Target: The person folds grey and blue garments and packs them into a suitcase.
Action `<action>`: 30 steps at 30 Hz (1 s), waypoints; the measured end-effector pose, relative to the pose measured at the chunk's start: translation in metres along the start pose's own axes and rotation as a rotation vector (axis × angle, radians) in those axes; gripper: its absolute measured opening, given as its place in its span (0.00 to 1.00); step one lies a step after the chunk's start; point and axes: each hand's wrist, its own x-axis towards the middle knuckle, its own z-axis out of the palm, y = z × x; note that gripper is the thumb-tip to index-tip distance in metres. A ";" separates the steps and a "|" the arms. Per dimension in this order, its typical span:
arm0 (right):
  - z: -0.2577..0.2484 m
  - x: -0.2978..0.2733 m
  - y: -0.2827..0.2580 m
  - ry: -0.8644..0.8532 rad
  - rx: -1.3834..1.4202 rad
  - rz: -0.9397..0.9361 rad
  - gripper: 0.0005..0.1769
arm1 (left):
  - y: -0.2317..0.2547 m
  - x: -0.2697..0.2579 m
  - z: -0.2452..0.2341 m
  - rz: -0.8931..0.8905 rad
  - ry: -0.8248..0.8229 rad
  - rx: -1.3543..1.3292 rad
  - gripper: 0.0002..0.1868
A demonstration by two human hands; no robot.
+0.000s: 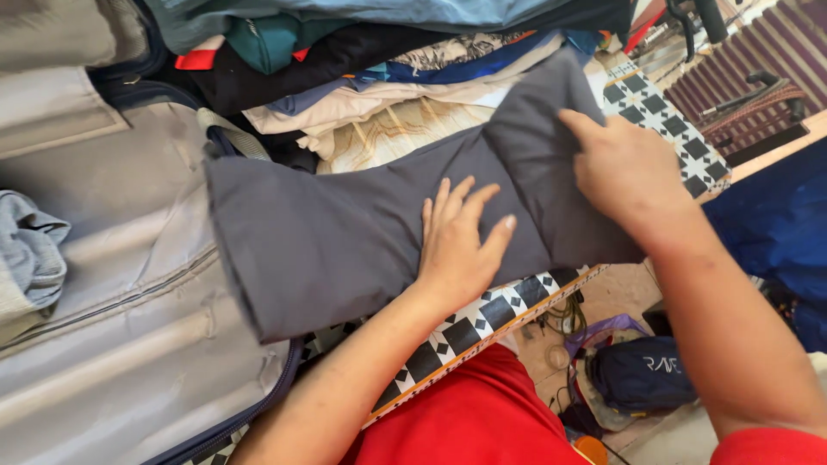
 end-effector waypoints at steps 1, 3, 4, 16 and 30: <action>-0.006 0.000 -0.014 0.032 -0.102 -0.002 0.26 | -0.001 0.001 0.002 -0.002 0.066 -0.096 0.26; -0.019 -0.002 -0.045 0.073 -0.150 -0.062 0.27 | -0.003 0.004 0.003 -0.088 0.175 -0.335 0.26; -0.025 -0.003 -0.061 0.093 -0.172 -0.094 0.28 | -0.004 0.008 0.003 -0.173 0.217 -0.478 0.27; -0.039 -0.035 -0.109 -0.243 0.405 -0.577 0.37 | -0.014 0.026 -0.024 -0.542 0.306 -0.785 0.31; 0.031 -0.089 -0.108 0.033 0.348 -0.513 0.44 | -0.016 0.021 -0.013 -0.360 0.290 -0.262 0.30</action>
